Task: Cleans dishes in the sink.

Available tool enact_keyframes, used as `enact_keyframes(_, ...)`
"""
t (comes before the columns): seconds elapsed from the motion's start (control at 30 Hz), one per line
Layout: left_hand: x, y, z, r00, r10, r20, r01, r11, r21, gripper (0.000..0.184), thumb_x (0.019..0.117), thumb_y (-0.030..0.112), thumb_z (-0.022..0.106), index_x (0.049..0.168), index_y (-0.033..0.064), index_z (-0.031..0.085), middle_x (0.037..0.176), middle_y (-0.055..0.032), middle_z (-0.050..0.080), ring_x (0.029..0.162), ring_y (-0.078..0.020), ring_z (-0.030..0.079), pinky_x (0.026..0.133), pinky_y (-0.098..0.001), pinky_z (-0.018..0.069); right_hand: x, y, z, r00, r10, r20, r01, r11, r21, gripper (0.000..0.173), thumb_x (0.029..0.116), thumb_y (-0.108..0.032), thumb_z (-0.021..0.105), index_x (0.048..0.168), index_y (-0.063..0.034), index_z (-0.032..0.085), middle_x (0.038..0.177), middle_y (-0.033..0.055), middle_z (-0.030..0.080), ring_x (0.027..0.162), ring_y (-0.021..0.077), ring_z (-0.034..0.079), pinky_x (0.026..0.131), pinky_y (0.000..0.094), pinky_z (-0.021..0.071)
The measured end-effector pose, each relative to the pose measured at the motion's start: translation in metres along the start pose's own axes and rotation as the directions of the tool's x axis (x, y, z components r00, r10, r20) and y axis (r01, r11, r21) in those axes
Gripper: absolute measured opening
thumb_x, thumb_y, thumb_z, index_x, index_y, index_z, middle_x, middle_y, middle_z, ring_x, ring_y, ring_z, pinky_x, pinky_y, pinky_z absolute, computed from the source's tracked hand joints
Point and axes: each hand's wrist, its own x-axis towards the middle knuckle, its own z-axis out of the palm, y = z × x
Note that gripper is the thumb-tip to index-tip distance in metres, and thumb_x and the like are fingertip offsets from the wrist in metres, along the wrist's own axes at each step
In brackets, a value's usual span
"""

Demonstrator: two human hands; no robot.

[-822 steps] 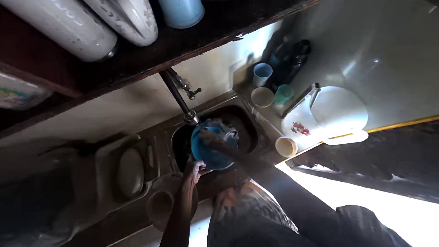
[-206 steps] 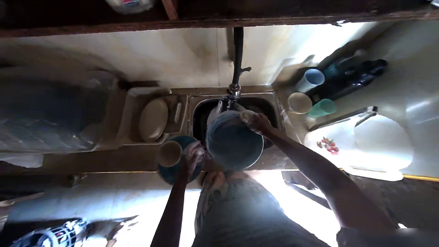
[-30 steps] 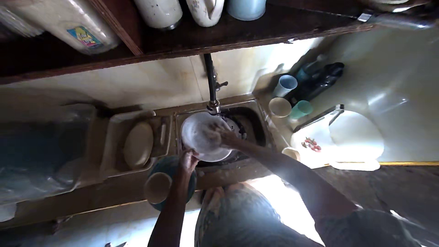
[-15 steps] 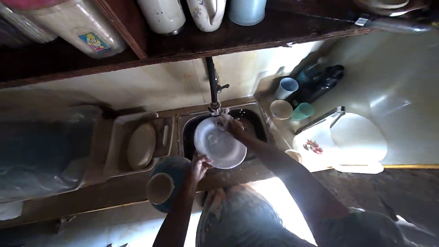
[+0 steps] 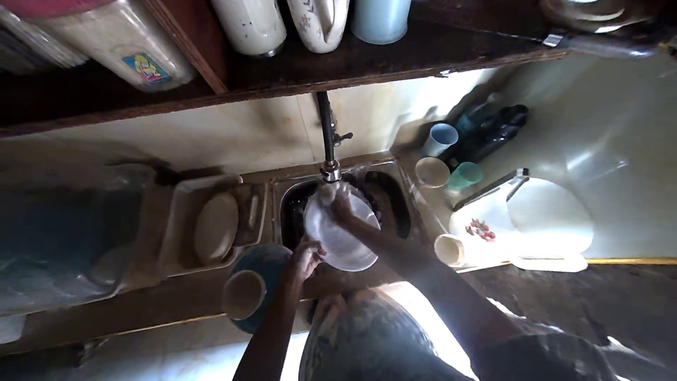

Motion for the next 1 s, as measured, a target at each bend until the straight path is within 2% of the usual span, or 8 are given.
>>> enact_keyframes(0.1, 0.017, -0.002, -0.02, 0.996, 0.079, -0.044, -0.085, 0.985, -0.148, 0.023, 0.0958, -0.005, 0.034, 0.105, 0.0076, 0.051, 0.075, -0.0005, 0.064, 0.063, -0.0092, 0.065, 0.058, -0.0264, 0.0576, -0.055, -0.026, -0.003, 0.931, -0.252, 0.266, 0.168, 0.939, 0.301, 0.062, 0.1011, -0.033, 0.061, 0.151, 0.0005, 0.046, 0.154, 0.0215, 0.048, 0.147, 0.0322, 0.041, 0.125, 0.0463, 0.0276)
enact_keyframes(0.2, 0.012, 0.0, -0.036, 0.979, 0.101, -0.176, -0.138, 0.967, -0.215, 0.023, 0.0958, -0.005, 0.033, 0.093, 0.0087, 0.052, 0.071, 0.0006, 0.063, 0.06, -0.0084, 0.063, 0.057, -0.0262, 0.0576, -0.059, 0.013, -0.019, 0.775, -0.443, 0.449, 0.428, 0.893, 0.143, 0.059, 0.1018, -0.023, 0.061, 0.155, -0.0033, 0.043, 0.165, 0.0159, 0.036, 0.156, 0.0338, 0.024, 0.128, 0.0547, 0.0132)
enact_keyframes(0.37, 0.013, 0.0, -0.01, 0.993, 0.087, -0.08, -0.101, 0.975, -0.195, 0.025, 0.0927, -0.009, 0.034, 0.105, 0.0089, 0.047, 0.075, 0.0012, 0.063, 0.064, -0.0077, 0.065, 0.059, -0.0259, 0.0579, -0.012, 0.022, -0.011, 0.943, -0.216, 0.253, 0.244, 0.966, -0.083, 0.065, 0.104, -0.028, 0.056, 0.161, -0.0068, 0.033, 0.167, 0.0243, 0.023, 0.157, 0.042, 0.014, 0.126, 0.0596, 0.0071)
enact_keyframes(0.53, 0.033, 0.006, -0.037, 0.977, 0.178, -0.114, -0.198, 0.961, -0.194, 0.023, 0.0898, -0.007, 0.037, 0.098, 0.0076, 0.053, 0.074, -0.0009, 0.066, 0.063, -0.0098, 0.066, 0.058, -0.0277, 0.0583, -0.05, 0.007, -0.024, 0.782, -0.438, 0.444, 0.406, 0.898, 0.169, 0.058, 0.1018, -0.021, 0.059, 0.154, -0.0005, 0.043, 0.163, 0.0169, 0.038, 0.156, 0.0312, 0.025, 0.129, 0.0486, 0.013)
enact_keyframes(0.67, 0.02, 0.001, -0.027, 0.989, 0.135, -0.06, -0.145, 0.968, -0.203, 0.028, 0.0865, -0.011, 0.037, 0.103, 0.009, 0.049, 0.074, 0.001, 0.065, 0.063, -0.0086, 0.066, 0.058, -0.0273, 0.0584, -0.023, 0.041, -0.027, 0.89, -0.203, 0.408, 0.279, 0.95, -0.137, 0.06, 0.1051, -0.025, 0.054, 0.16, -0.0094, 0.036, 0.166, 0.0219, 0.029, 0.157, 0.0404, 0.018, 0.127, 0.0599, 0.0077)
enact_keyframes(0.77, 0.03, -0.006, -0.013, 0.993, 0.115, -0.003, -0.113, 0.97, -0.216, 0.025, 0.094, -0.004, 0.033, 0.099, 0.0099, 0.053, 0.073, 0.0009, 0.066, 0.063, -0.0092, 0.066, 0.059, -0.0271, 0.0581, -0.024, 0.009, 0.0, 0.897, -0.372, 0.24, 0.358, 0.928, 0.102, 0.055, 0.1034, -0.024, 0.057, 0.153, -0.0021, 0.046, 0.161, 0.0199, 0.04, 0.153, 0.0335, 0.031, 0.127, 0.0478, 0.0186)
enact_keyframes(0.83, 0.028, -0.005, -0.011, 0.995, 0.098, -0.021, -0.1, 0.98, -0.173, 0.024, 0.0999, -0.002, 0.03, 0.102, 0.0098, 0.051, 0.074, 0.0013, 0.064, 0.063, -0.008, 0.065, 0.059, -0.0256, 0.0574, -0.015, -0.005, 0.002, 0.842, -0.472, 0.261, 0.452, 0.882, 0.133, 0.062, 0.1032, -0.026, 0.057, 0.158, -0.0055, 0.038, 0.168, 0.0177, 0.028, 0.159, 0.0343, 0.015, 0.129, 0.0535, 0.0058)
enact_keyframes(1.0, 0.005, -0.001, -0.005, 1.0, 0.014, -0.006, -0.015, 0.996, -0.085, 0.029, 0.0924, -0.011, 0.038, 0.112, 0.0075, 0.046, 0.076, 0.0005, 0.062, 0.062, -0.007, 0.064, 0.058, -0.0233, 0.0567, 0.012, -0.004, -0.016, 0.977, -0.09, 0.193, 0.096, 0.995, -0.021, 0.053, 0.1043, -0.021, 0.057, 0.151, 0.0008, 0.046, 0.146, 0.0277, 0.054, 0.139, 0.0419, 0.049, 0.118, 0.0558, 0.0346)
